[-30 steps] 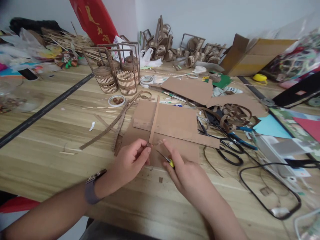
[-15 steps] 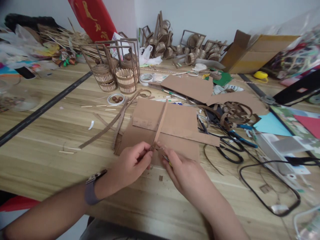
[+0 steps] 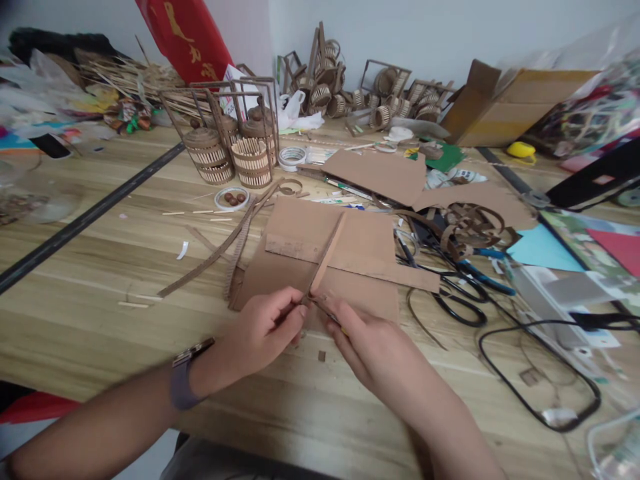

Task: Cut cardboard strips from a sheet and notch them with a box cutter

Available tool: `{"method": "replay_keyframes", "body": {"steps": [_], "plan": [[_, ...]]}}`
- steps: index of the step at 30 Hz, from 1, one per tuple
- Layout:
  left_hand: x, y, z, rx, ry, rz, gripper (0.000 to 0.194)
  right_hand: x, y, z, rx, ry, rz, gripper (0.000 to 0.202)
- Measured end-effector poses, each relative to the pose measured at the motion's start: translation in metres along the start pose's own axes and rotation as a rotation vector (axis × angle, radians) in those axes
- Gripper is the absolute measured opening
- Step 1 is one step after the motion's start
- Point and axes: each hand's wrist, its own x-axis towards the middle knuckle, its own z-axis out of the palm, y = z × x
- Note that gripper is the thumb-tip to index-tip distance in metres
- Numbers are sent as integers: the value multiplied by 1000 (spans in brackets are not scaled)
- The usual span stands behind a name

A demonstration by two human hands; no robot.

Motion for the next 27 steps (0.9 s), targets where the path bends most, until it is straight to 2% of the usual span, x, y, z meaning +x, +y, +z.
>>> {"method": "replay_keyframes", "body": {"steps": [4,10,17,24,27], "plan": [[0,-1,0,-4,-6,9,22,-1,2,2,-1,-6,9,41],[0,-1,2,-19,-18,24,23,-7,9,14,-38,51,-4,39],[0,-1,3,-37,-8,19,22,-6,5,11,-174,54,-34,39],[0,0,4,-277,-60,-44,21,-9,3,17,-530,202,-108,45],[-1,-1,5,-377,-93,-53,24,-9,0,19,-581,252,-114,45]]}}
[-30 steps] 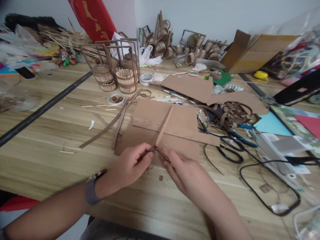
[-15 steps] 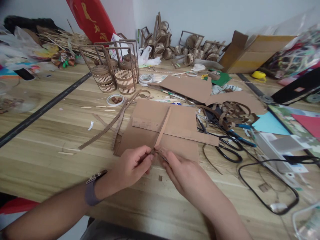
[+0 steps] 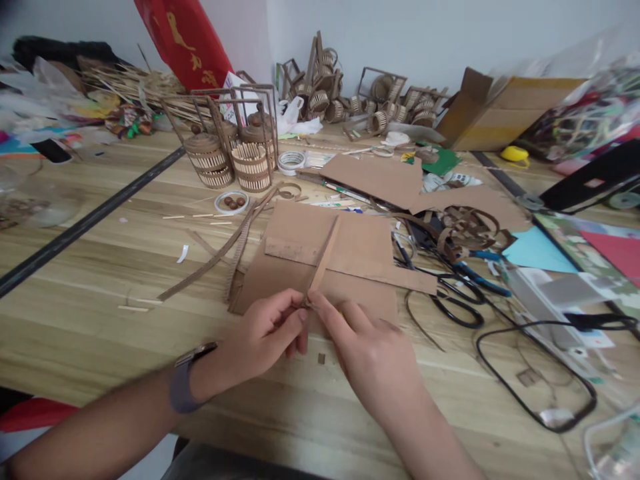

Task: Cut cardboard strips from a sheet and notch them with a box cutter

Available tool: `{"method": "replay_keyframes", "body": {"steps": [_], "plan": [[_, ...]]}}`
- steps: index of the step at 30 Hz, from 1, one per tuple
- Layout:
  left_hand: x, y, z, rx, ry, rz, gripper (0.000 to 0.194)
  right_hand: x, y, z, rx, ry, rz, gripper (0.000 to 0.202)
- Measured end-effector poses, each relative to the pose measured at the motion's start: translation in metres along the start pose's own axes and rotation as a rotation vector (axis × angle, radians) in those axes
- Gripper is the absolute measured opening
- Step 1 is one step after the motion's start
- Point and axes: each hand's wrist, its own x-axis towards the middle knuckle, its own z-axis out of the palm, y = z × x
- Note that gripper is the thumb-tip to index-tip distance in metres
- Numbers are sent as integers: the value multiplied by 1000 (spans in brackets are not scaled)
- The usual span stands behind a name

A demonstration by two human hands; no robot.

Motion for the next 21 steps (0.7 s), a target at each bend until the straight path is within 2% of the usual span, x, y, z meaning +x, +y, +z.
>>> {"method": "replay_keyframes", "body": {"steps": [4,7,12,15,18,21], "plan": [[1,-2,1,-96,-33,2,36,3,-5,-1,75,33,3,42],[2,-2,1,-121,-31,-4,37,5,-6,-2,190,30,47,39],[2,-5,-1,-93,-14,-2,32,10,-5,-3,484,-60,184,24],[4,-7,-2,-96,27,-19,30,13,-2,-7,587,-125,195,25],[7,-8,-3,-109,98,-47,29,13,7,-11,520,-171,192,35],[9,-8,-3,-106,125,-69,28,9,23,-4,258,-126,181,34]]}}
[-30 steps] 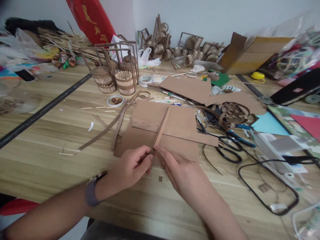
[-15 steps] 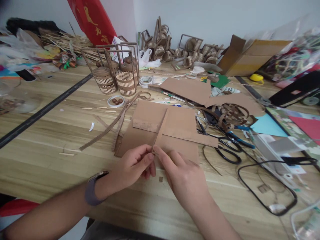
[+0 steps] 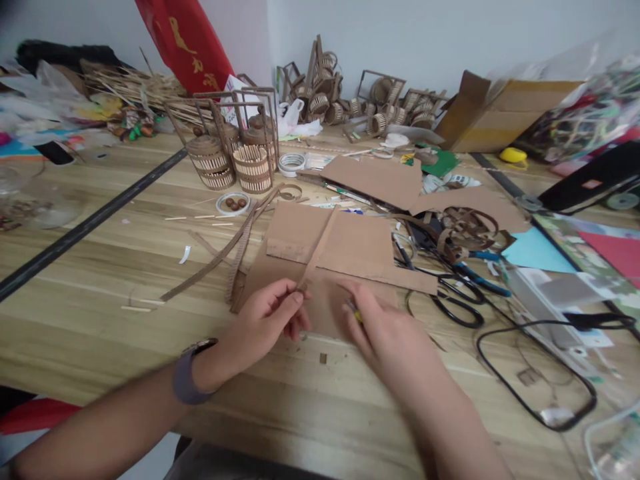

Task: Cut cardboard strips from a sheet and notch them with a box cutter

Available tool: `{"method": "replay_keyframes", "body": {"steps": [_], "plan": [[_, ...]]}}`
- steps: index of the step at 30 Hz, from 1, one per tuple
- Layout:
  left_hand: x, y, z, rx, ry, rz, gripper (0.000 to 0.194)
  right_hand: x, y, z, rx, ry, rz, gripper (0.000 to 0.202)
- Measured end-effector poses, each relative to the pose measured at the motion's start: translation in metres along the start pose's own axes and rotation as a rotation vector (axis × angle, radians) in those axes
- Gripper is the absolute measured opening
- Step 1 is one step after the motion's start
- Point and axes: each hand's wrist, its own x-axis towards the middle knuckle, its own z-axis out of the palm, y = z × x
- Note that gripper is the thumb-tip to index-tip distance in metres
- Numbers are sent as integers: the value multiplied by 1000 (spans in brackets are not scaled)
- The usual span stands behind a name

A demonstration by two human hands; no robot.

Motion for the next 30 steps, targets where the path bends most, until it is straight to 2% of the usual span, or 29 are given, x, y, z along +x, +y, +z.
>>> {"method": "replay_keyframes", "body": {"steps": [3,7,10,13,16,22,26,30], "plan": [[-1,1,1,19,-16,-16,28,0,19,14,-242,85,-68,35],[-4,2,3,61,-40,-14,28,3,23,29,-324,104,-99,41],[-4,1,3,116,-43,-3,26,5,9,24,-172,201,-140,47],[-4,0,2,207,-66,37,21,7,-7,17,95,273,-206,28],[-6,1,2,336,-93,106,20,7,-14,17,240,308,-236,13],[-9,0,0,601,-118,310,21,4,-15,18,316,346,-232,9],[-8,-5,0,690,-138,446,19,1,-15,16,349,349,-237,11],[-8,-7,0,735,-159,504,21,-2,-16,16,359,381,-258,14]]}}
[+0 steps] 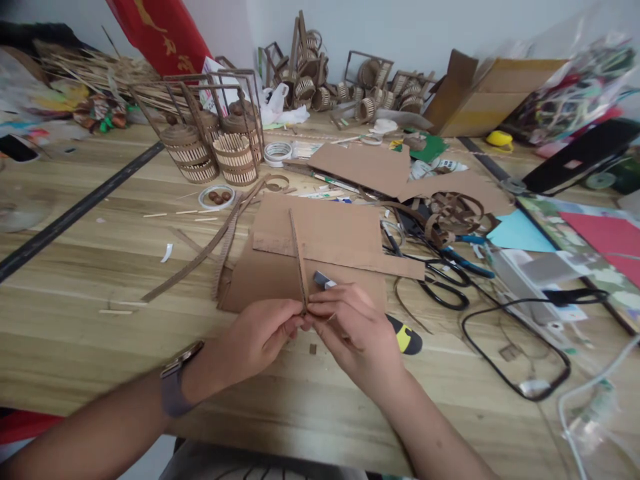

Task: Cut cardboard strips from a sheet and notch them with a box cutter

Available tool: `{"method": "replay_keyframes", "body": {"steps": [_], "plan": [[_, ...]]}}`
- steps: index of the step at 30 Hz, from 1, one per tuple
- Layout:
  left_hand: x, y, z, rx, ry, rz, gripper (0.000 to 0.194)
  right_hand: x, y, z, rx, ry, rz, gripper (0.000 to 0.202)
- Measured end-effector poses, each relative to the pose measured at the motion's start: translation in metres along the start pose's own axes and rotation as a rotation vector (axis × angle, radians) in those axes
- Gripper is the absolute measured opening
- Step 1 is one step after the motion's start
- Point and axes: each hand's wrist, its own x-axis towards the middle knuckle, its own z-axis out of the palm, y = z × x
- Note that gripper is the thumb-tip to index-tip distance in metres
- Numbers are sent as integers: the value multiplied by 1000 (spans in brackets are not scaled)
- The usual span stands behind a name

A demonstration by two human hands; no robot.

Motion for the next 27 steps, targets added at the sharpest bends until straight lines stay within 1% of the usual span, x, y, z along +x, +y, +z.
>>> {"method": "replay_keyframes", "body": {"steps": [4,6,14,20,27], "plan": [[0,2,0,35,11,21,26,0,-3,1,-36,44,-24,13],[0,3,-1,42,9,22,28,1,-5,1,-26,59,-8,12],[0,2,-4,-65,-3,64,28,3,-5,1,58,44,96,11],[2,1,-7,-118,-43,16,30,-1,-1,3,115,43,164,10],[3,1,-9,-179,-57,30,30,-3,1,4,198,36,212,8]]}}
